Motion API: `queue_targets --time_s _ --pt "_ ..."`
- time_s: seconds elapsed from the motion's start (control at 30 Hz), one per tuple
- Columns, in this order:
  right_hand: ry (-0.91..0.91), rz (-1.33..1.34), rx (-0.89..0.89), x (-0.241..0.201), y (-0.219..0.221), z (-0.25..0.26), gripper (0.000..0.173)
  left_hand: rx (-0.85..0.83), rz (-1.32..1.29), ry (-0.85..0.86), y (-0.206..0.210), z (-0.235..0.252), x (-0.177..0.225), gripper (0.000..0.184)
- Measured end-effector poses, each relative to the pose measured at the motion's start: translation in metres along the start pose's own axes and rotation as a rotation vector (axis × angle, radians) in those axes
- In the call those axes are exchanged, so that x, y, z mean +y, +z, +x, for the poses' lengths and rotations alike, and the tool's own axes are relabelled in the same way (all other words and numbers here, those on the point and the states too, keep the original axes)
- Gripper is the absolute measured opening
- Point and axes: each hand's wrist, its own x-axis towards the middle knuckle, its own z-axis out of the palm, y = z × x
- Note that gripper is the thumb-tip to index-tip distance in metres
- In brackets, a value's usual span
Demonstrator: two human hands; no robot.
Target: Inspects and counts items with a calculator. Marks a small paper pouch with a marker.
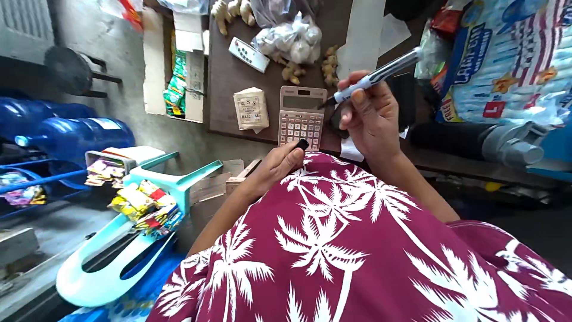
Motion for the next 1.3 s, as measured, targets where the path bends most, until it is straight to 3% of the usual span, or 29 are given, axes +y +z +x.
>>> queue_targets --time_s 0.13,0.27,0.37,0.53,0.77,0.87,0.93,1.07,1.13,1.3 --pt "-0.046 -0.358 -0.106 -0.003 -0.009 0.005 0.03 0.1 0.069 0.073 0.005 0.007 -0.004 0.047" --pt "-0.207 -0.807 -0.153 0.009 -0.005 0.004 0.025 0.155 0.203 0.066 0.005 0.008 -0.002 0.047" --pt "-0.306 -0.987 -0.167 0.015 0.001 0.001 0.023 0.151 0.256 0.055 -0.002 0.005 -0.003 0.049" --pt "-0.323 -1.214 -0.298 0.009 0.018 0.005 0.023 0.073 0.352 0.048 -0.026 0.002 -0.003 0.044" --pt "-0.291 -1.141 -0.28 0.061 0.063 0.013 0.02 -0.087 0.167 0.055 -0.095 -0.02 -0.019 0.044" --pt "-0.258 -1.046 -0.103 0.092 0.077 0.023 0.005 -0.124 0.225 0.101 -0.142 -0.017 -0.028 0.05" --pt "-0.245 -0.895 0.066 0.112 0.079 0.031 0.014 -0.019 0.369 0.095 -0.171 -0.016 -0.046 0.047" --pt "-0.125 -0.588 0.303 0.133 0.09 0.038 0.017 0.142 0.533 0.159 -0.202 0.0 -0.092 0.087" --pt "-0.07 -0.473 0.328 0.146 0.091 0.038 0.029 0.14 0.579 0.198 -0.204 0.008 -0.105 0.106" --pt "0.047 -0.281 0.492 0.17 0.098 0.044 0.049 0.085 0.651 0.307 -0.199 0.023 -0.131 0.115"
